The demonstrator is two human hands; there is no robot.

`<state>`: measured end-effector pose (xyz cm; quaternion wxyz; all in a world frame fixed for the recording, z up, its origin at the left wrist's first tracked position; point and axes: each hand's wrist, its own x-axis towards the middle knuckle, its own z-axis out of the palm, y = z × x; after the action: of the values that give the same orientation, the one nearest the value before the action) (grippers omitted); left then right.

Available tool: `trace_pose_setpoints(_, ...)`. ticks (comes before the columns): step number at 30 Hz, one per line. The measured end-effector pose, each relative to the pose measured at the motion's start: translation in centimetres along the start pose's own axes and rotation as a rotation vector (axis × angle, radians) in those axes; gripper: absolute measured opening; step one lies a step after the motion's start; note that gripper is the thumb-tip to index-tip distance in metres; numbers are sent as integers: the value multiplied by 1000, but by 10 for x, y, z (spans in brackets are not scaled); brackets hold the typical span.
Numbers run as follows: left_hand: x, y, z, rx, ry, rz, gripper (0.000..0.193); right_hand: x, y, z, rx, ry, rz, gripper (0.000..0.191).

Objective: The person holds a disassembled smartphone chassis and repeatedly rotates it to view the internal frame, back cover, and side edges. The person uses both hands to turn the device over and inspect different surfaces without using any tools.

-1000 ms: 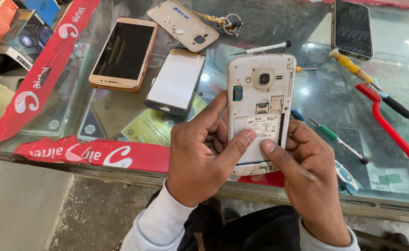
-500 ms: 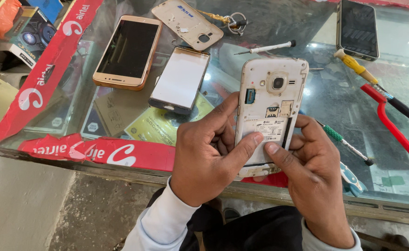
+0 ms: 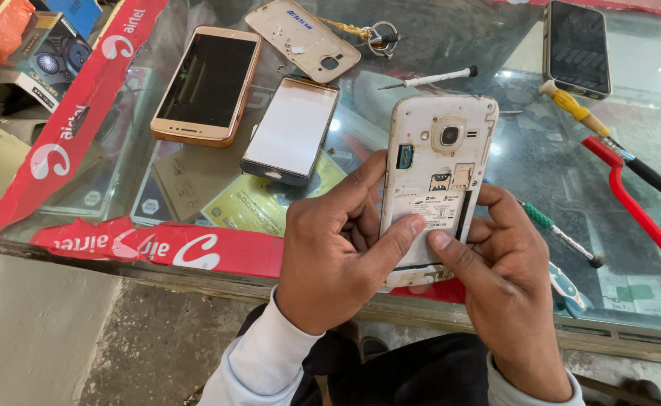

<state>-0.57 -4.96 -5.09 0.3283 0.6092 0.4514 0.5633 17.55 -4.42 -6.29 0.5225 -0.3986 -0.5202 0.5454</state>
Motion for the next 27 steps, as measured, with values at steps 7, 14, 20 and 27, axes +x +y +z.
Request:
trace_pose_setpoints(7,-2,-1,-2,-132,-24,-22,60,-1,6,-8,124,-39,-19,57)
trace_pose_setpoints(14,-1,1,-2,-117,-15,-47,61,-2,5,-8,77,-25,-20,59)
trace_pose_setpoints(20,0,4,-1,-62,-1,-46,61,-1,1,-1,15,24,-19,46)
trace_pose_setpoints(27,0,4,-1,-38,-14,-33,62,-1,0,0,-1,48,-9,36)
